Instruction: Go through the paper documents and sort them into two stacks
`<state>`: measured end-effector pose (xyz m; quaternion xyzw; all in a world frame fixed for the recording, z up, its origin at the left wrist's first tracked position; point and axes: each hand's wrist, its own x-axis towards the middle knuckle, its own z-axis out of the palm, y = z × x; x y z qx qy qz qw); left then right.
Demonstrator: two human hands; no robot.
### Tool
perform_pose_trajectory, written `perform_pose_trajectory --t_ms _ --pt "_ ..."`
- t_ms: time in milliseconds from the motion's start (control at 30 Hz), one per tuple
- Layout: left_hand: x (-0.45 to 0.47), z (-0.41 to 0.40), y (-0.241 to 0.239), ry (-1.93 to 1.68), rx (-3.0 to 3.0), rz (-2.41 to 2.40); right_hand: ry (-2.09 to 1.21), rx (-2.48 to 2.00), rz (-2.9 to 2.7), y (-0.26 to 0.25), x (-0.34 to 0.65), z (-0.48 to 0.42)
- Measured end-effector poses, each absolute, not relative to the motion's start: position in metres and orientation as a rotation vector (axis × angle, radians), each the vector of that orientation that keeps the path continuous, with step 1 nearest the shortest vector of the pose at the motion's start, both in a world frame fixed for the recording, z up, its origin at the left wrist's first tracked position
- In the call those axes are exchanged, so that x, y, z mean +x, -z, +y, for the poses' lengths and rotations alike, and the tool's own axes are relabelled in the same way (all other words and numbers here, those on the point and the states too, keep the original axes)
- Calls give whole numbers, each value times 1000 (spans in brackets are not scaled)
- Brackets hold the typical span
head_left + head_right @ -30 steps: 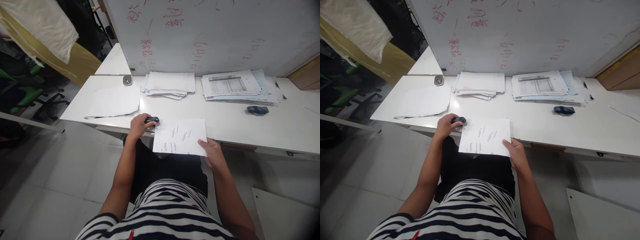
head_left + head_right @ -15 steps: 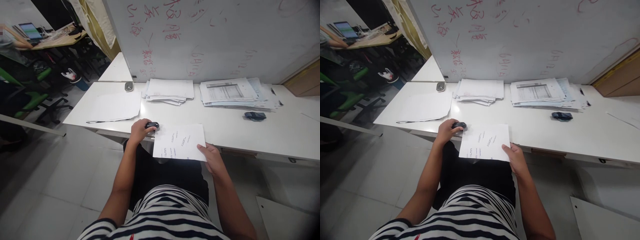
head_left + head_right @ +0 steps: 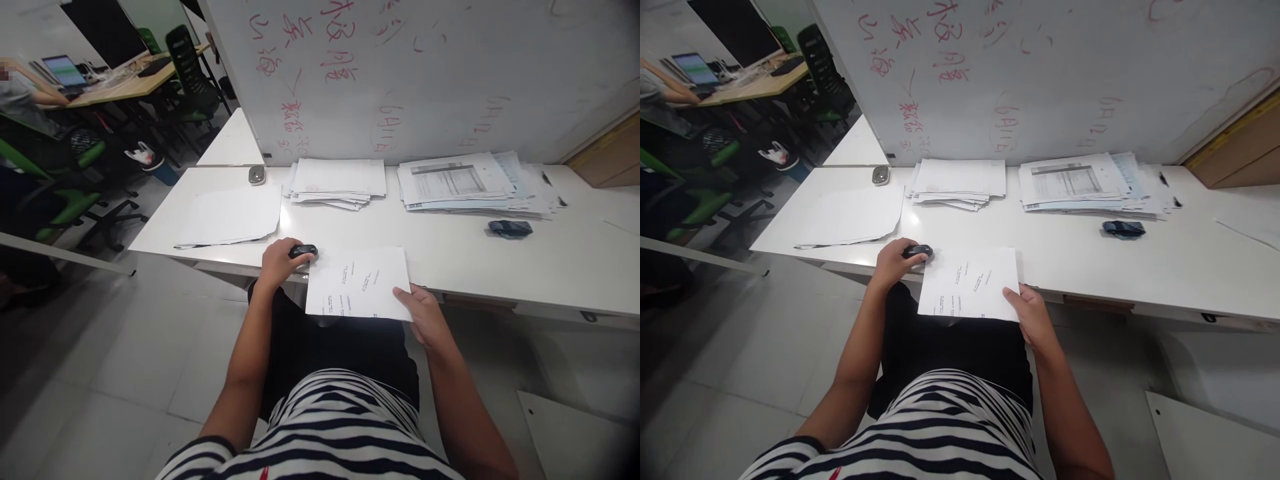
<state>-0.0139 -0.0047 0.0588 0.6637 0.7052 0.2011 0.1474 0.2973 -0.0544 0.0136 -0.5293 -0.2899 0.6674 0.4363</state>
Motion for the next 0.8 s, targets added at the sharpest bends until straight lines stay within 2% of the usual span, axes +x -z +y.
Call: perform_pose_trajectory --t_ms 800 --pt "-12 -6 -60 -527 2007 2018 -1664 -1280 -717 -14 293 -58"
